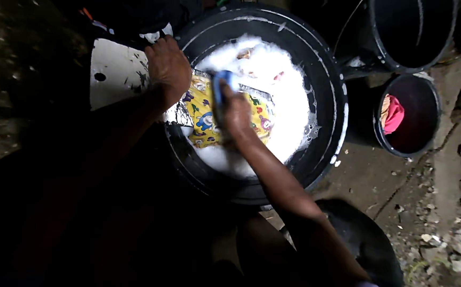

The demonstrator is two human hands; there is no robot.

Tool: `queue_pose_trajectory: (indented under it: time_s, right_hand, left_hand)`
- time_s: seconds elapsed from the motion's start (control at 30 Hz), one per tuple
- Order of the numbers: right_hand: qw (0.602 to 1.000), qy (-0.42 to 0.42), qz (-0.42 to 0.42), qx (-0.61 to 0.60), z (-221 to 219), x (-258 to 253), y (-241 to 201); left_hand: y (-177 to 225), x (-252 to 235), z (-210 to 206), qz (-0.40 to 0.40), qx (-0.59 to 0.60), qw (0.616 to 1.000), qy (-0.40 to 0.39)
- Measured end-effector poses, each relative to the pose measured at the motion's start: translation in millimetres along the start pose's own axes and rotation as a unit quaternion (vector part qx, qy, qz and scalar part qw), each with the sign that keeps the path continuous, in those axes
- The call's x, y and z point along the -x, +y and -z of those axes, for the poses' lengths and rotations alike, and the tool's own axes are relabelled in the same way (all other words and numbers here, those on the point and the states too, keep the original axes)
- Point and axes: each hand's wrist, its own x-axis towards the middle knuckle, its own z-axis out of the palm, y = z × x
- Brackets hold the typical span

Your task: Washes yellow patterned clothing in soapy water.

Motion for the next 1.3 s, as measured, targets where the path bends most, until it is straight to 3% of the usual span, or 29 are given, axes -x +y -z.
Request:
queue_pose_trajectory:
  time_s: [0.03,0.1,0.27,0.33,0.4,0.5,0.57,0.63,0.73,0.83,0.93,1.03,1.13,1.2,1.3]
  right_hand:
    - [0.999,-0.012,0.044,0.001,-3.8,0.2,-17.2]
    - [0.998,-0.032,0.048,0.003,-3.8,-3.9,-9.4]
    - [0.984,0.031,-0.175,0.002,5.3,-2.5,130.8]
    - [0.970,0.044,-0.239,0.005,13.0,-7.6,154.8]
    - [0.976,0.052,-0.210,-0.018,18.1,-10.5,121.3]
    - [0.999,0.033,-0.018,-0.025,3.4,2.2,20.9]
    - [0.998,-0.003,0.059,-0.028,-6.2,5.5,-2.9]
    - [1.000,-0.018,0.020,-0.010,-3.7,-0.4,25.4]
    - [0.992,-0.005,-0.129,0.010,4.8,0.6,114.1]
    - [0.979,0.047,-0.197,-0.002,13.8,8.3,193.5]
    - [0.951,0.073,-0.186,-0.237,31.3,37.5,216.1]
    - [0.892,-0.123,-0.103,-0.423,40.7,82.4,195.8]
    - [0.820,-0.368,-0.052,-0.435,-7.3,87.5,159.6]
    - [0.830,-0.453,-0.026,-0.325,-42.4,78.4,133.4]
    - [0.883,-0.428,-0.035,-0.187,-66.3,54.7,107.2]
  left_hand:
    - [0.7,1.8,1.2,0.000,-0.005,1.000,-0.003]
    - [3.5,2.8,5.0,-0.001,-0.009,1.000,-0.013]
    - [3.1,1.7,3.4,0.006,-0.013,1.000,-0.016]
    - [4.9,1.4,4.9,0.005,-0.021,1.000,-0.015]
    - [6.5,1.8,4.8,0.005,-0.021,1.000,-0.014]
    - [5.0,2.7,6.4,0.008,-0.011,1.000,-0.021]
    - [5.0,5.4,10.9,-0.010,-0.006,1.000,-0.025]
    - [6.0,5.6,13.7,-0.011,-0.005,1.000,-0.027]
    - [4.3,7.2,11.6,-0.008,-0.012,1.000,-0.027]
    - [6.8,3.3,10.7,-0.006,-0.012,1.000,-0.021]
    - [5.5,0.3,6.1,0.009,-0.001,1.000,-0.017]
    - [0.6,0.8,1.1,-0.001,-0.019,1.000,-0.014]
    - [2.4,0.7,1.6,-0.008,-0.027,1.000,-0.014]
    - [2.6,0.7,3.3,-0.004,-0.023,1.000,-0.015]
    - [3.1,2.9,5.6,0.004,-0.024,1.000,-0.018]
